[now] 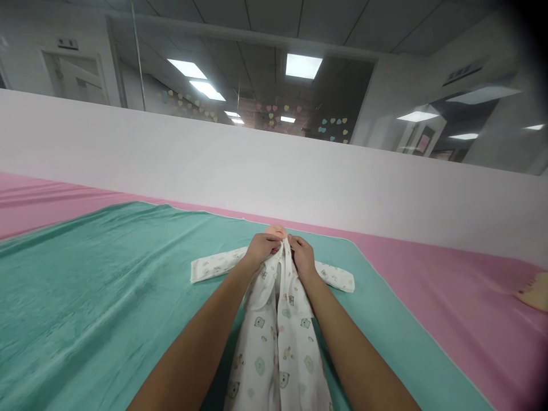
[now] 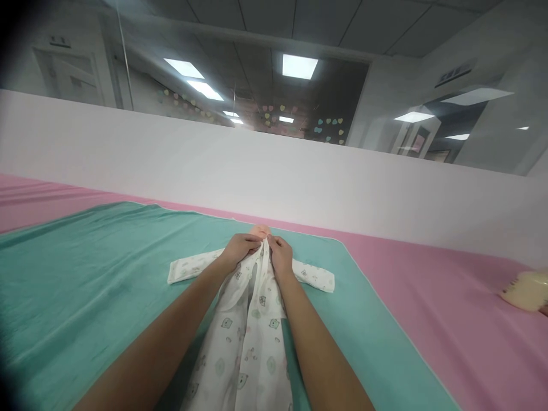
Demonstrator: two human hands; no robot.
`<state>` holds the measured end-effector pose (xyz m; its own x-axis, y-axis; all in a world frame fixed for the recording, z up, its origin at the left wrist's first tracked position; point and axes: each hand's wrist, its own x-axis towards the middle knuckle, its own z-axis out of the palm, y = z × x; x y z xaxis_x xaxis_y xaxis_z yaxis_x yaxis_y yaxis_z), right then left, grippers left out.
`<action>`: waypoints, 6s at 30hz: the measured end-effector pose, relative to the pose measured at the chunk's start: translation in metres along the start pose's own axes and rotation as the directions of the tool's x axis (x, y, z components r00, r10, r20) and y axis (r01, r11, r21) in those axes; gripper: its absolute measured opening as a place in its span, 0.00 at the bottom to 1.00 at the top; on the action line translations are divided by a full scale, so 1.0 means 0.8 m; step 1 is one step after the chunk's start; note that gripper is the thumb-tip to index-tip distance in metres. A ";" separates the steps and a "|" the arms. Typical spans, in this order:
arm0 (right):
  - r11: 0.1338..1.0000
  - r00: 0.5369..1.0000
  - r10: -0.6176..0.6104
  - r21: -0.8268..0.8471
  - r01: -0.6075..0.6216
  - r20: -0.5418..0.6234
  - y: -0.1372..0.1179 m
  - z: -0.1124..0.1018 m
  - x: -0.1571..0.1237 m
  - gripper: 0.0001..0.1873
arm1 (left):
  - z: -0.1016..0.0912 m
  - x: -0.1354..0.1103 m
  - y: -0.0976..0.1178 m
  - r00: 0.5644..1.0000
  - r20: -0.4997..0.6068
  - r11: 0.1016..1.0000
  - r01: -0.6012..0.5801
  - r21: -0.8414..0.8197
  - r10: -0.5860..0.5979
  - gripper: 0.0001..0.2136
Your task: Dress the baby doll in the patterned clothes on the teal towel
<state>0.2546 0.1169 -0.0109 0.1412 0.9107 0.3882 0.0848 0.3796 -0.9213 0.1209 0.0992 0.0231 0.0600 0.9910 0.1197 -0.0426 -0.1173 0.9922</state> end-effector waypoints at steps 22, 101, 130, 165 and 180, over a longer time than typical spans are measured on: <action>0.983 0.992 -0.094 -0.153 0.106 0.084 -0.013 -0.001 -0.006 0.17 | -0.011 0.008 -0.013 0.998 0.030 0.974 0.066 -0.218 -0.061 0.05; 0.942 0.899 0.136 -0.334 0.012 0.415 -0.060 -0.038 -0.038 0.12 | -0.027 -0.057 0.042 0.948 0.311 0.845 -0.225 0.486 0.073 0.05; 0.980 0.918 0.139 0.082 -0.182 0.371 -0.034 -0.029 -0.040 0.11 | -0.023 -0.045 0.043 0.963 0.125 0.765 -0.265 0.586 0.238 0.07; 0.994 0.895 0.040 0.072 -0.080 0.444 -0.031 -0.033 -0.042 0.13 | -0.022 -0.046 0.027 0.966 0.250 0.976 0.006 0.216 -0.062 0.15; 0.997 0.827 0.041 0.032 -0.071 0.561 -0.047 -0.038 -0.048 0.17 | -0.009 -0.045 0.025 0.987 0.139 0.968 0.044 0.247 -0.081 0.06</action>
<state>0.2759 0.0626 0.0091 -0.4333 0.8598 0.2701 0.0425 0.3188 -0.9469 0.1107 0.0618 0.0386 0.2011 0.9786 0.0430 0.2082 -0.0856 0.9743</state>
